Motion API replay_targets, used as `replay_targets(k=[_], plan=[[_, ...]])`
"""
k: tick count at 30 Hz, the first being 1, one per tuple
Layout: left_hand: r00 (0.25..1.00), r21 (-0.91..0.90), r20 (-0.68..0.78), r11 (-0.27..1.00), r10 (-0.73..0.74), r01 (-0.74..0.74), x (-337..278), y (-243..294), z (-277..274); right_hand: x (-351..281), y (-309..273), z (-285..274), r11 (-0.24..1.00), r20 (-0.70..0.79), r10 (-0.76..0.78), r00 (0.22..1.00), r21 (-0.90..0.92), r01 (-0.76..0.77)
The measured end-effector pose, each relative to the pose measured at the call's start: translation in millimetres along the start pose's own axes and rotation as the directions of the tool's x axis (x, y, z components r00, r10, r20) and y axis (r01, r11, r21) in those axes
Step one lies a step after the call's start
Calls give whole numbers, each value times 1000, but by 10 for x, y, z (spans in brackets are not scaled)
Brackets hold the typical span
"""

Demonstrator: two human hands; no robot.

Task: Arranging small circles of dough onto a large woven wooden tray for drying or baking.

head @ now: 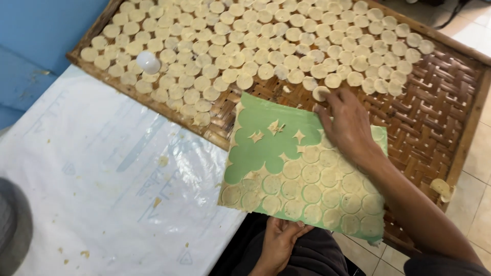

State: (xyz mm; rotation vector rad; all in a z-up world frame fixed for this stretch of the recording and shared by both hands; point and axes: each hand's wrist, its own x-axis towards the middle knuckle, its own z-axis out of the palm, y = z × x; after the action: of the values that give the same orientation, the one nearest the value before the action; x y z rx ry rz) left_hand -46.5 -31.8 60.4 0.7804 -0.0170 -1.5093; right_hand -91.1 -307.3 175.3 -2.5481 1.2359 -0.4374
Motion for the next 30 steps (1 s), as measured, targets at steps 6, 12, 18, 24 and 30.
replay_targets(k=[6, 12, 18, 24, 30], plan=[[997, 105, 26, 992, 75, -77, 87, -76, 40, -444, -558, 213, 883, 249, -465, 849, 191, 428], [992, 191, 1, 974, 127, -124, 131, 61, 170, -604, -973, 527, 757, 288, -651, 703, 171, 631], [987, 188, -37, 971, 159, -150, 172, 49, 169, -711, -1161, 640, 704, -87, -699, 710, 89, 705], [982, 194, -93, 970, 163, -143, 169, 63, 119, -610, -1169, 511, 829, 166, -514, 841, 348, 438], [983, 229, -114, 966, 146, -116, 170, 137, 84, -743, -1287, 310, 788, 117, -515, 849, 454, 416]])
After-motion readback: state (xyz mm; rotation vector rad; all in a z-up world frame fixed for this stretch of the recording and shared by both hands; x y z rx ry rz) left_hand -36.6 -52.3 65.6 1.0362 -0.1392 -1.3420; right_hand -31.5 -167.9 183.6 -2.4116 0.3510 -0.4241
